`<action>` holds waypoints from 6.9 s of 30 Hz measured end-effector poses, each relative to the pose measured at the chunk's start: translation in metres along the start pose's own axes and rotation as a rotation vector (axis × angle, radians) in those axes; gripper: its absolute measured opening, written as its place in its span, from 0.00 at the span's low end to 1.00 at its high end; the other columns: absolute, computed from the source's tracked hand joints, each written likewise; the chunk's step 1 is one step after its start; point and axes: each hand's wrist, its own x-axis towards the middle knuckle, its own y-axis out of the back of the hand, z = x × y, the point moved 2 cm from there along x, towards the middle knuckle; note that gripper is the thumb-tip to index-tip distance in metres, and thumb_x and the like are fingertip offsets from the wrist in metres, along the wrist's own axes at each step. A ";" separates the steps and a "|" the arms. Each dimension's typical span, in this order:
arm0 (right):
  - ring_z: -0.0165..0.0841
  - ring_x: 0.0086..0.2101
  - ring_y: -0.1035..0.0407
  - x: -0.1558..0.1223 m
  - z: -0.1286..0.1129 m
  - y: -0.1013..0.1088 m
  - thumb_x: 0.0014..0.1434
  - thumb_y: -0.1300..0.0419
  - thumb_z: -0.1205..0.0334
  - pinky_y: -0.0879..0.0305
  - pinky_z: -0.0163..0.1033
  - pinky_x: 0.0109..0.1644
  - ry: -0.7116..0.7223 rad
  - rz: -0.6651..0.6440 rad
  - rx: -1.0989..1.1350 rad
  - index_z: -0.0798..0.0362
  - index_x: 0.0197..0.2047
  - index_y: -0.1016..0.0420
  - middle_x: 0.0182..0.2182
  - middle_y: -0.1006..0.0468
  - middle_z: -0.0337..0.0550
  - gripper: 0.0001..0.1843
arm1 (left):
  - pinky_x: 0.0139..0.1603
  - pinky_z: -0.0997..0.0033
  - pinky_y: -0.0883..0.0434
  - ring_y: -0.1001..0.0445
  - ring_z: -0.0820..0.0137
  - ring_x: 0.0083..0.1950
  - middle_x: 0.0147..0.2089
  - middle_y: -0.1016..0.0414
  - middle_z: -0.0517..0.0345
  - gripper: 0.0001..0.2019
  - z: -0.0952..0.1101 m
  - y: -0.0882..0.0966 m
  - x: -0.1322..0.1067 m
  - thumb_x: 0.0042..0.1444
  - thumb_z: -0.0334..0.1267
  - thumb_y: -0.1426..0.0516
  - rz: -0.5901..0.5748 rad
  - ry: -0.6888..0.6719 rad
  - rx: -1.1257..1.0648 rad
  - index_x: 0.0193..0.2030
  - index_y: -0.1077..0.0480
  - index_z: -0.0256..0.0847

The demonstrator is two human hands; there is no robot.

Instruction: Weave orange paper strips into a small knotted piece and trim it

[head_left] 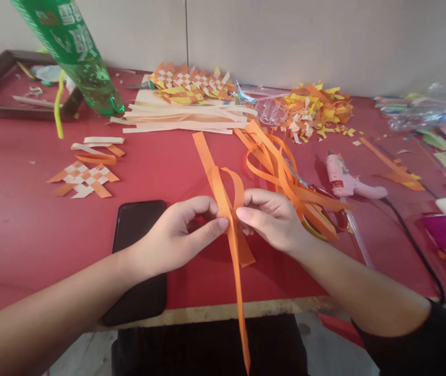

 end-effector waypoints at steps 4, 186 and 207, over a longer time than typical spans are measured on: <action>0.24 0.25 0.35 -0.003 -0.002 -0.001 0.62 0.37 0.57 0.39 0.31 0.27 -0.021 -0.057 0.024 0.55 0.33 0.26 0.25 0.27 0.37 0.10 | 0.40 0.70 0.32 0.30 0.70 0.38 0.35 0.28 0.57 0.11 -0.001 0.002 0.000 0.63 0.42 0.44 0.025 -0.026 0.024 0.36 0.31 0.37; 0.25 0.22 0.37 -0.002 -0.008 -0.008 0.61 0.37 0.58 0.40 0.32 0.25 0.030 0.023 -0.052 0.53 0.27 0.33 0.21 0.31 0.34 0.13 | 0.28 0.78 0.29 0.31 0.77 0.28 0.32 0.28 0.60 0.13 0.003 0.001 0.000 0.63 0.46 0.43 -0.112 0.191 -0.237 0.37 0.27 0.36; 0.27 0.24 0.36 -0.003 -0.006 -0.009 0.61 0.38 0.59 0.41 0.34 0.27 0.030 -0.044 -0.096 0.53 0.27 0.33 0.22 0.31 0.36 0.13 | 0.27 0.78 0.30 0.33 0.78 0.26 0.30 0.31 0.62 0.13 0.004 0.002 0.000 0.63 0.45 0.44 -0.065 0.172 -0.133 0.33 0.30 0.36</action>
